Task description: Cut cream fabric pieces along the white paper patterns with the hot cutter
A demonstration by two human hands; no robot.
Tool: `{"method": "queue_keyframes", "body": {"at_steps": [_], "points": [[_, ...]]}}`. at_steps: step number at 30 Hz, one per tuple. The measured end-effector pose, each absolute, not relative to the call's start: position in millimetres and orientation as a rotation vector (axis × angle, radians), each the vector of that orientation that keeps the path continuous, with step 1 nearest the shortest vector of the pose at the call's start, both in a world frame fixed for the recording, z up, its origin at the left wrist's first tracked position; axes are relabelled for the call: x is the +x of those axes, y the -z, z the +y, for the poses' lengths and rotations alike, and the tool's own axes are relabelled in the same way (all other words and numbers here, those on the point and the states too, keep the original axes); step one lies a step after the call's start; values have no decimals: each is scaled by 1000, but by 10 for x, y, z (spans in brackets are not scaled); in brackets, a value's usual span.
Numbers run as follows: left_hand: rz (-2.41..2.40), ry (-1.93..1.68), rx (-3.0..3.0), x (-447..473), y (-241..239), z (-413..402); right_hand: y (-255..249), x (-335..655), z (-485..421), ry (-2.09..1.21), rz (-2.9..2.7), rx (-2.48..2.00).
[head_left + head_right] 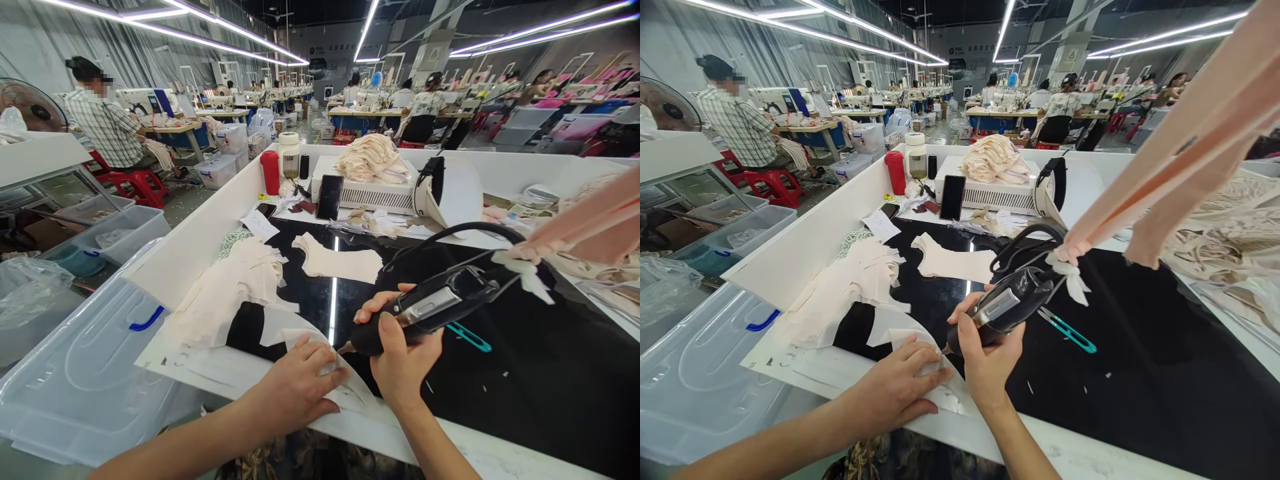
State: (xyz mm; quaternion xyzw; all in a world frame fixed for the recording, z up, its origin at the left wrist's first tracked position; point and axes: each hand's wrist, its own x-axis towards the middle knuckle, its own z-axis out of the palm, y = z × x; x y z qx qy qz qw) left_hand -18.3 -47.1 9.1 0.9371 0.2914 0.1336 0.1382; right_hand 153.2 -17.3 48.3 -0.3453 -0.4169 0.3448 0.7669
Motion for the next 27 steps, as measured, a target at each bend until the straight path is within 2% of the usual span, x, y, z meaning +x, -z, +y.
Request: {"method": "queue_keyframes", "body": {"at_steps": [27], "points": [[850, -386, 2736, -236, -90, -527, -532, 1513, -188, -773, -909, -685]]}}
